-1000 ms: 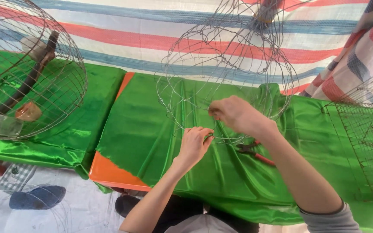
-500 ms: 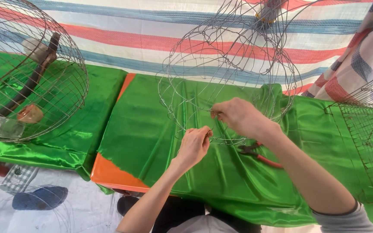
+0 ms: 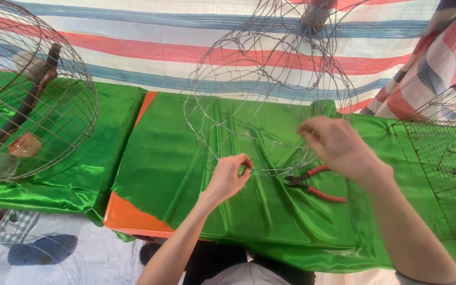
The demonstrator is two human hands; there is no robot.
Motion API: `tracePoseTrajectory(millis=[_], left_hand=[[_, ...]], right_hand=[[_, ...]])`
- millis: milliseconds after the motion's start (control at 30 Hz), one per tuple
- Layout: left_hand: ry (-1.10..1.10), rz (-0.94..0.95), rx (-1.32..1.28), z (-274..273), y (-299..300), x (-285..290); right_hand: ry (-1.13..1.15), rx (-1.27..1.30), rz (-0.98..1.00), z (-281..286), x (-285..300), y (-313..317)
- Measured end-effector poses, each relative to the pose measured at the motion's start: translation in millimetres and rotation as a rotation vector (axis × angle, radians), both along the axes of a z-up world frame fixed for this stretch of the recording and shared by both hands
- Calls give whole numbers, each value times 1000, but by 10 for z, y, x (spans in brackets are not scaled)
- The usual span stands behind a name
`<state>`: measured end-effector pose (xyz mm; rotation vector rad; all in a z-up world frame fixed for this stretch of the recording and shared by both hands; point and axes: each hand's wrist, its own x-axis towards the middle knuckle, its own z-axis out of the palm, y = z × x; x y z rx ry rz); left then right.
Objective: Tightening and securing wire loops on a wire mesh structure using hands.
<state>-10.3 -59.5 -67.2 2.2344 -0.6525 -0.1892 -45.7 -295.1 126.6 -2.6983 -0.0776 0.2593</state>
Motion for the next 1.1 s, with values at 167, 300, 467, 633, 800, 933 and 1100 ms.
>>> tracePoseTrajectory(millis=[167, 300, 467, 633, 800, 933, 1100], left_hand=[[34, -11, -36, 36, -48, 19], [130, -33, -171, -40, -97, 58], [113, -63, -164, 155, -59, 1], [110, -47, -152, -88, -80, 84], [38, -35, -137, -47, -35, 101], [38, -42, -81, -274, -74, 165], [-38, -66, 16, -417, -94, 232]], right_hand=[[52, 31, -1, -222, 8, 100], [148, 109, -56, -134, -50, 269], [152, 150, -99, -188, -44, 352], [130, 233, -150, -210, -47, 390], [83, -23, -149, -185, -26, 435], [40, -133, -128, -357, -32, 440], [35, -272, -160, -537, 4, 420]])
